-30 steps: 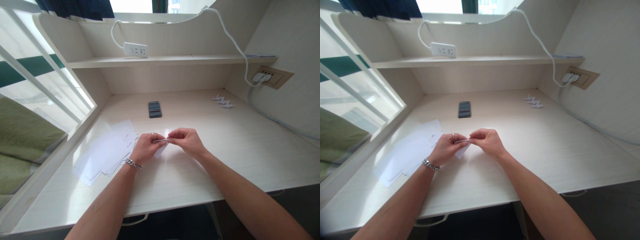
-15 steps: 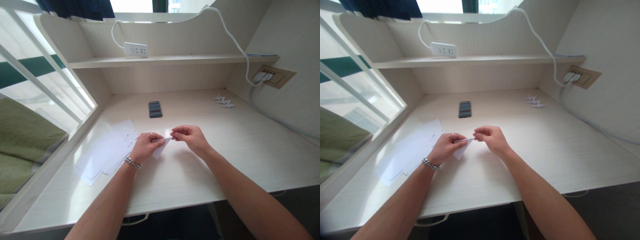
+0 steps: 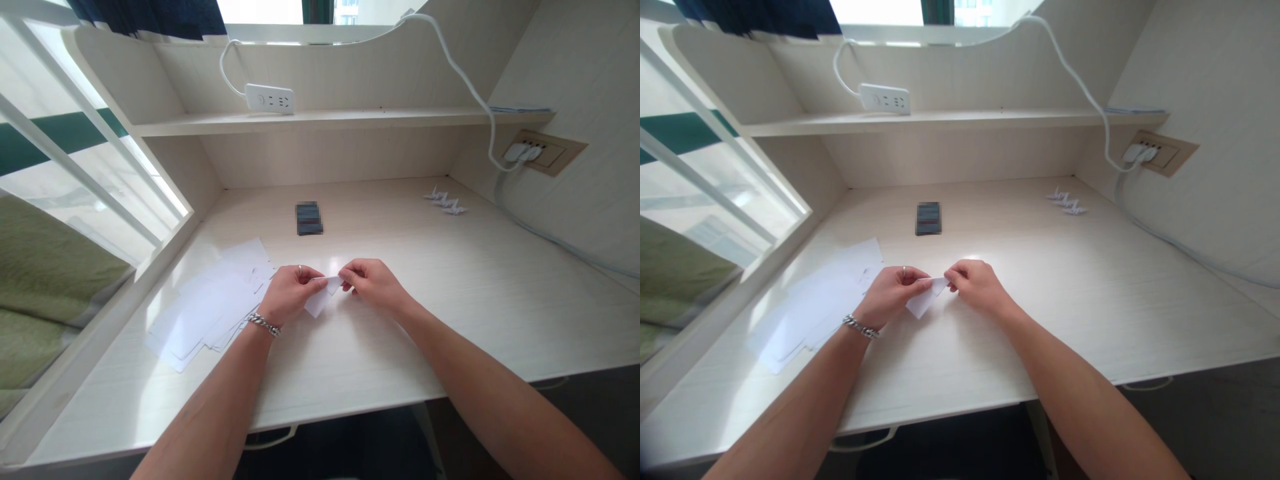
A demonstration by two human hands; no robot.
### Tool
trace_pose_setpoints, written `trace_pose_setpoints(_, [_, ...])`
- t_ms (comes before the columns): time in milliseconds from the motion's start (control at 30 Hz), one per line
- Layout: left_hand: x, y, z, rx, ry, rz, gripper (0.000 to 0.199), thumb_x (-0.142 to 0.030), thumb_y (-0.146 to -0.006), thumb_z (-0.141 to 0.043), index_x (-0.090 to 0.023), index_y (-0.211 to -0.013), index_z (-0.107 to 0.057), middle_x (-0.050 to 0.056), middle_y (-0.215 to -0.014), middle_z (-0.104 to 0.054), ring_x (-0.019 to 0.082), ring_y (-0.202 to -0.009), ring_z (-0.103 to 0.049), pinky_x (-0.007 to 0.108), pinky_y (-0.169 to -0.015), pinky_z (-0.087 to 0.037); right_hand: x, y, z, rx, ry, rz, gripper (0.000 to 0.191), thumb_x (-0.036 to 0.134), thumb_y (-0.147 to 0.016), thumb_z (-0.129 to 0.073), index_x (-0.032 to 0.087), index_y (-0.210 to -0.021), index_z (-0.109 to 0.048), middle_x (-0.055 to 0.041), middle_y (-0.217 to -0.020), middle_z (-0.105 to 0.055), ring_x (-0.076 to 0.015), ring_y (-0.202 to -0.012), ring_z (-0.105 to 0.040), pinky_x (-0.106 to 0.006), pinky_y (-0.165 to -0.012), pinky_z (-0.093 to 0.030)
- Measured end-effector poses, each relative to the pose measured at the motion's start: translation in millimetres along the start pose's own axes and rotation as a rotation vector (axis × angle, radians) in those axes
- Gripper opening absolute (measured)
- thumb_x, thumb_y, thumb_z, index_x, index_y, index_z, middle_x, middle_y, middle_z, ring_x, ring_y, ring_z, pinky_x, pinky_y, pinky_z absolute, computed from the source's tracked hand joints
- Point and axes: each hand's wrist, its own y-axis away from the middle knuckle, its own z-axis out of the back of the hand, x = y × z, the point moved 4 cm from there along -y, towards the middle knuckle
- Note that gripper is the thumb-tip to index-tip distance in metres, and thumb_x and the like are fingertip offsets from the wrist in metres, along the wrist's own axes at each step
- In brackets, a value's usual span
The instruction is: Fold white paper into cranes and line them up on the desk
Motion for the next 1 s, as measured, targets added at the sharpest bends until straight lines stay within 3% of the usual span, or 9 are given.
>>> trace_pose_setpoints(167, [-2.5,1.1,-2.1,0.037,-0.029,0.005,0.03,-0.045,-0.072,-0.067,-0.018,-0.08,-0.077,0.005,-0.07,-0.072,0.017,-0.062,-0.06,0.025,-0.054,-0.041,3.4,1.9,-6.4,0.084,-0.032,0.032,0.018,0.033,-0.082,-0.06,0.019,-0.078,-0.071,-0.0024,-0.067,-0.067,-0.0161,-0.066,-0.064,-0.026,-0.059,-0.046])
trace_pose_setpoints(433, [-1.3,1.3,-1.6,0.012,0.052,0.007,0.031,-0.046,-0.072,-0.069,-0.017,-0.08,-0.076,0.006,-0.072,-0.073,0.017,-0.062,-0.062,0.025,-0.053,-0.043,-1.4,1.1,-5.7,0.057,-0.189,-0.075,0.018,0.034,-0.077,-0.066,0.016,-0.075,-0.07,-0.0037,-0.063,-0.066,-0.0152,-0.06,-0.062,-0.026,-0.057,-0.048])
trace_pose_setpoints(733, [-3.2,1.6,-2.3,0.042,0.019,-0.003,0.032,-0.047,-0.071,-0.069,-0.017,-0.081,-0.077,0.006,-0.072,-0.073,0.018,-0.065,-0.063,0.026,-0.055,-0.043,-0.3,2.3,-10.5,0.105,-0.213,-0.085,0.019,0.034,-0.078,-0.067,0.016,-0.074,-0.072,-0.004,-0.064,-0.067,-0.015,-0.059,-0.063,-0.025,-0.056,-0.048])
trace_pose_setpoints(1000, [-3.6,2.5,-1.9,-0.015,0.046,-0.002,0.031,-0.046,-0.072,-0.067,-0.017,-0.076,-0.075,0.004,-0.07,-0.071,0.016,-0.062,-0.06,0.024,-0.052,-0.042,1.0,4.0,-10.4,0.093,-0.19,-0.094,0.021,0.036,-0.079,-0.065,0.017,-0.073,-0.071,-0.0034,-0.061,-0.065,-0.0147,-0.057,-0.061,-0.026,-0.055,-0.046])
